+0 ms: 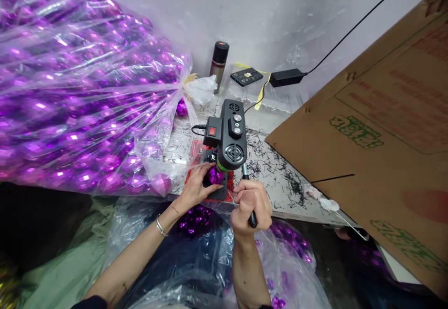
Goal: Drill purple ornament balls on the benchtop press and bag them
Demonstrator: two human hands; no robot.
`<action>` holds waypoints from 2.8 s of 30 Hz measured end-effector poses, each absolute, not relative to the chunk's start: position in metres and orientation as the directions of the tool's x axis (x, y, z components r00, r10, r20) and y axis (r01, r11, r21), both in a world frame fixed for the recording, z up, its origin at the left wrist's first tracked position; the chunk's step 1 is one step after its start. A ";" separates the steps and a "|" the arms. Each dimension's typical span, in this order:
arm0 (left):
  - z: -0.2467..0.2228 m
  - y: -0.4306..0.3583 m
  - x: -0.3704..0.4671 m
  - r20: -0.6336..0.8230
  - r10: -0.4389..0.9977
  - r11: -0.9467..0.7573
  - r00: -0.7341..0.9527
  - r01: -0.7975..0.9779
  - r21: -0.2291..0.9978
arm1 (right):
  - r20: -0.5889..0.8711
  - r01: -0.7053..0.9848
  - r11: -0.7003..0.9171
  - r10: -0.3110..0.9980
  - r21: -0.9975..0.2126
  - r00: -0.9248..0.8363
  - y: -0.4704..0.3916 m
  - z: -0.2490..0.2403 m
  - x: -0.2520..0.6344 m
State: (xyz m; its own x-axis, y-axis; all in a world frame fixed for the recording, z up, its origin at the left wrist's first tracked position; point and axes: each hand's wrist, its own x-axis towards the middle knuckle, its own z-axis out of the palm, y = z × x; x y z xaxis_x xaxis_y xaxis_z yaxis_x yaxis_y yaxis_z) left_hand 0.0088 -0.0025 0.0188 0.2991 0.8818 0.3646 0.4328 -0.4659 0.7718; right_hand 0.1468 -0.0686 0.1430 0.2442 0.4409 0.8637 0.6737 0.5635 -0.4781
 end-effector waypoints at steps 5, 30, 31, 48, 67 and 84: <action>0.010 -0.002 0.010 0.379 0.874 -0.480 0.303 0.426 0.766 | 0.861 0.670 0.565 0.447 -0.482 0.242 -0.070 0.140 0.147; 0.005 -0.002 0.011 0.396 0.868 -0.490 0.300 0.383 0.783 | 0.873 0.665 0.569 0.375 -0.483 0.313 -0.066 0.093 0.142; 0.005 -0.002 0.011 0.405 0.864 -0.498 0.300 0.379 0.780 | 0.871 0.654 0.578 0.377 -0.488 0.317 -0.066 0.092 0.142; 0.010 -0.003 0.012 0.397 0.869 -0.487 0.295 0.367 0.793 | 0.856 0.616 0.594 0.380 -0.517 0.352 -0.064 0.080 0.142; 0.015 -0.041 -0.010 0.479 0.758 -0.644 0.443 0.395 0.655 | 0.816 0.611 0.556 0.489 -0.564 0.308 -0.073 0.144 0.149; 0.110 0.232 -0.035 0.195 0.977 -0.116 -0.088 0.549 0.828 | 0.844 0.657 0.559 0.478 -0.507 0.245 -0.077 0.115 0.146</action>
State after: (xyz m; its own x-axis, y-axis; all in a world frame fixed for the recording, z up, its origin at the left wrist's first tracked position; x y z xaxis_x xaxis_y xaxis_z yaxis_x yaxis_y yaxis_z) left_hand -0.0350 0.2323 0.1097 -0.0877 0.9768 0.1954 0.5486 -0.1164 0.8279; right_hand 0.1459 -0.0773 0.1153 0.2449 0.4778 0.8436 0.6565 0.5585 -0.5070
